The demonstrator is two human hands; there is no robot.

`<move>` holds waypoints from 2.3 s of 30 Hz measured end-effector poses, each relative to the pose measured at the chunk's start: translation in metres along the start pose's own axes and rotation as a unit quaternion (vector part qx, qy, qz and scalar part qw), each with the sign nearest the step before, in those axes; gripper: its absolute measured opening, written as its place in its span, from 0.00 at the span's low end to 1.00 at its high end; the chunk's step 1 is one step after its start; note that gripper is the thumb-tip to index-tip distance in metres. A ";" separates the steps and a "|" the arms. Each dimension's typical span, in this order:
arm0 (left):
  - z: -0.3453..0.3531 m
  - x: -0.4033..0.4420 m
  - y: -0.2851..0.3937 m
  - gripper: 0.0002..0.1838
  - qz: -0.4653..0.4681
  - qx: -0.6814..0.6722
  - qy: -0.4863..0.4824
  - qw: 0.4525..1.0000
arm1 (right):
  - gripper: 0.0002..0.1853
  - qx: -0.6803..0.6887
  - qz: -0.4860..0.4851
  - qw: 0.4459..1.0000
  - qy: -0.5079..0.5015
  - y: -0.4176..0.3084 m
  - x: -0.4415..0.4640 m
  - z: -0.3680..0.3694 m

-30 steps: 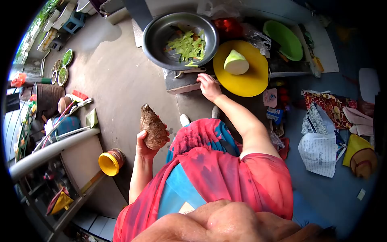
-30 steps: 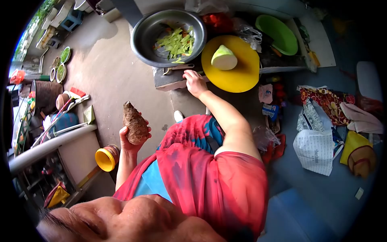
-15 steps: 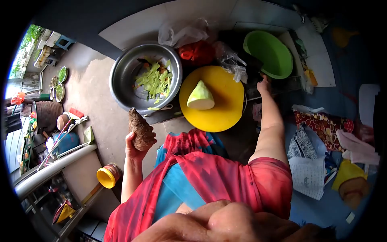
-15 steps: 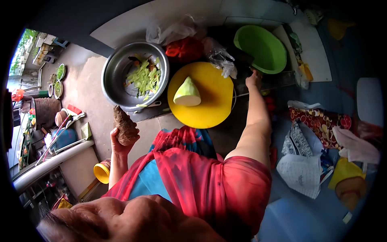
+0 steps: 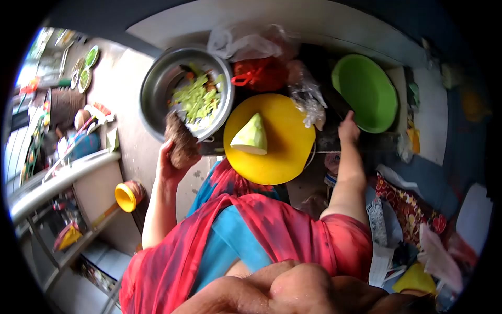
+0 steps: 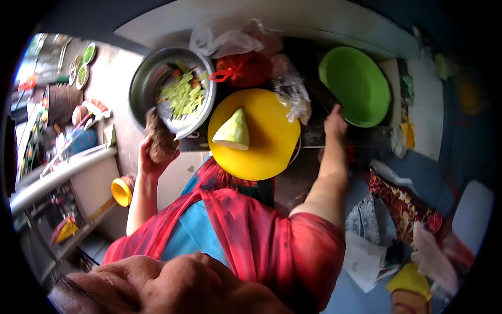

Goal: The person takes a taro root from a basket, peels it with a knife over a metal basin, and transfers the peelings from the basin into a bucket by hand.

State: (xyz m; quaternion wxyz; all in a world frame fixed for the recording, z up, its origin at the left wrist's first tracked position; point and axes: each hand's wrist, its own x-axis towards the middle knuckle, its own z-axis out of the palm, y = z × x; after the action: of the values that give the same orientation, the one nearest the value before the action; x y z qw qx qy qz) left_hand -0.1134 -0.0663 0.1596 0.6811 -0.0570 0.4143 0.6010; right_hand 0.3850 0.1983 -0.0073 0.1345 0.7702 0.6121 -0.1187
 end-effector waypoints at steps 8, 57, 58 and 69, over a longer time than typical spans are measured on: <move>0.002 0.037 0.026 0.37 0.019 0.060 0.020 0.998 | 0.22 0.330 -0.130 0.888 0.293 -0.026 -0.097 -0.025; -0.111 0.069 0.160 0.22 -0.007 0.208 -0.116 0.971 | 0.16 0.179 -0.484 0.839 0.170 -0.454 -0.331 -0.095; -0.111 0.071 0.159 0.21 -0.006 0.234 -0.111 0.966 | 0.17 0.164 -0.494 0.835 0.177 -0.454 -0.334 -0.100; -0.113 0.060 0.145 0.29 -0.064 0.183 -0.073 0.978 | 0.12 0.147 -0.435 0.880 0.122 -0.432 -0.296 -0.041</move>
State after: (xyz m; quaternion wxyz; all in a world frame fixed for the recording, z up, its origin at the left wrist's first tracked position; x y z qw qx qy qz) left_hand -0.2984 -0.0461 0.1094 0.7454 0.0864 0.4616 0.4731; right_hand -0.1008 0.0361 0.1075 -0.1208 0.4452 0.8729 -0.1591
